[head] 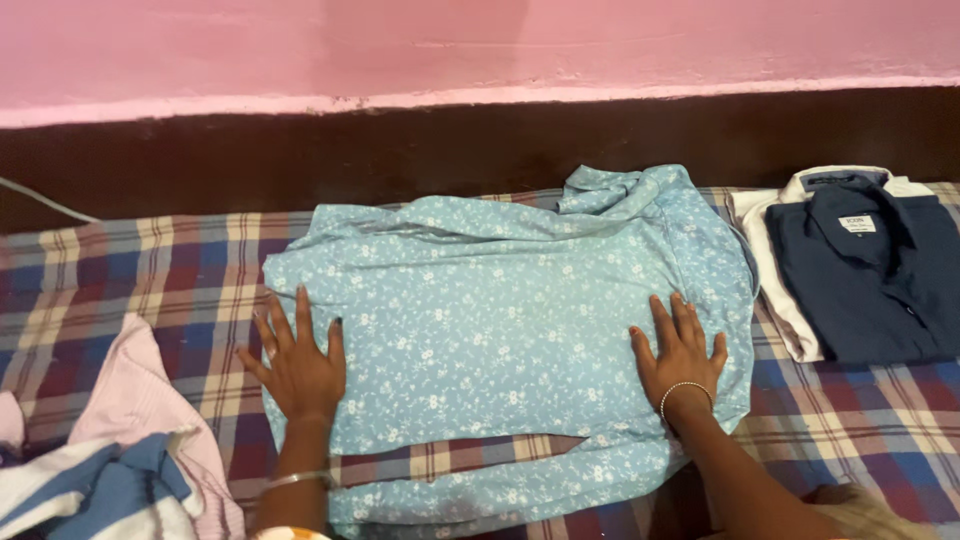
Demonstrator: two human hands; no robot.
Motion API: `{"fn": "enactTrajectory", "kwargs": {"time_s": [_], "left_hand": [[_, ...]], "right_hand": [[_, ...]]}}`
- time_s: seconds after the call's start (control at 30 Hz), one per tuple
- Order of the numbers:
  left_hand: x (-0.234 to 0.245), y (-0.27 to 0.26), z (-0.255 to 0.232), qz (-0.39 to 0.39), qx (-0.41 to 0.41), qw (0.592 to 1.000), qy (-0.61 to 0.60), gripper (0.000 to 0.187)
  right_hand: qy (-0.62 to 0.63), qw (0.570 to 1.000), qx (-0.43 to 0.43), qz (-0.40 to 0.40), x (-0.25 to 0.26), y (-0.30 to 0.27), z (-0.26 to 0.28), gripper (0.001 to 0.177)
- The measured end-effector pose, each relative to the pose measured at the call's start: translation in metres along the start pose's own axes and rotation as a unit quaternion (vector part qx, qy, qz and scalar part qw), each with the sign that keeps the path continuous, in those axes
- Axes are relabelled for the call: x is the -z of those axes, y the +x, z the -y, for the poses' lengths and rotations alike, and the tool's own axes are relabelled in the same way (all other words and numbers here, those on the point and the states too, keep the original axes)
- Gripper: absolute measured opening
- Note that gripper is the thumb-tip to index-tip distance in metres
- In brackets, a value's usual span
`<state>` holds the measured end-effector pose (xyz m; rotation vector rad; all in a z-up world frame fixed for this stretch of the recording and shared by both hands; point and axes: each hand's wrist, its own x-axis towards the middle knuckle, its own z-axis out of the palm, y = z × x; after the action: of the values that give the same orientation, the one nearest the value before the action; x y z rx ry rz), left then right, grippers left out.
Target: The person buttons a light blue shirt by hand and سپس folds it into a rectangle.
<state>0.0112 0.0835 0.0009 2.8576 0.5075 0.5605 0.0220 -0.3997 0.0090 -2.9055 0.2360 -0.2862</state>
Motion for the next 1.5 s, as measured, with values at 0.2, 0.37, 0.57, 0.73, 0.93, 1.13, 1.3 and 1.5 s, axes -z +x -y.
{"fn": "enactTrajectory", "kwargs": {"time_s": [0.2,0.37,0.57,0.73,0.93,1.13,1.3,1.5], "left_hand": [[-0.002,-0.013,-0.027,0.025,-0.064,0.997,-0.037,0.060],[-0.003,-0.007,-0.027,0.065,-0.063,0.994,-0.059,0.067],[0.010,0.020,-0.015,0.204,-0.063,0.976,0.040,0.081],[0.006,0.017,0.000,0.189,-0.045,0.981,-0.014,0.097],[0.029,-0.015,0.006,0.281,-0.015,0.958,0.062,0.091],[0.017,-0.045,0.021,0.167,-0.052,0.983,0.045,0.083],[0.020,-0.042,0.028,0.146,-0.035,0.988,0.031,0.079],[0.009,-0.019,-0.016,0.086,-0.038,0.995,-0.035,0.061]], "right_hand": [[-0.001,1.000,0.002,-0.003,0.000,0.000,-0.003,0.064],[0.007,1.000,0.009,-0.014,-0.001,-0.002,-0.002,0.064],[0.011,1.000,0.006,-0.010,-0.002,0.000,-0.002,0.064],[0.014,1.000,0.010,-0.009,-0.001,-0.002,-0.002,0.065],[0.020,1.000,0.006,-0.005,-0.003,-0.001,-0.005,0.064],[0.037,0.999,0.011,-0.016,-0.004,-0.001,-0.010,0.062],[0.040,0.999,0.005,-0.022,-0.005,-0.001,-0.008,0.061],[0.022,0.999,0.007,-0.022,-0.003,0.000,-0.006,0.062]]}}
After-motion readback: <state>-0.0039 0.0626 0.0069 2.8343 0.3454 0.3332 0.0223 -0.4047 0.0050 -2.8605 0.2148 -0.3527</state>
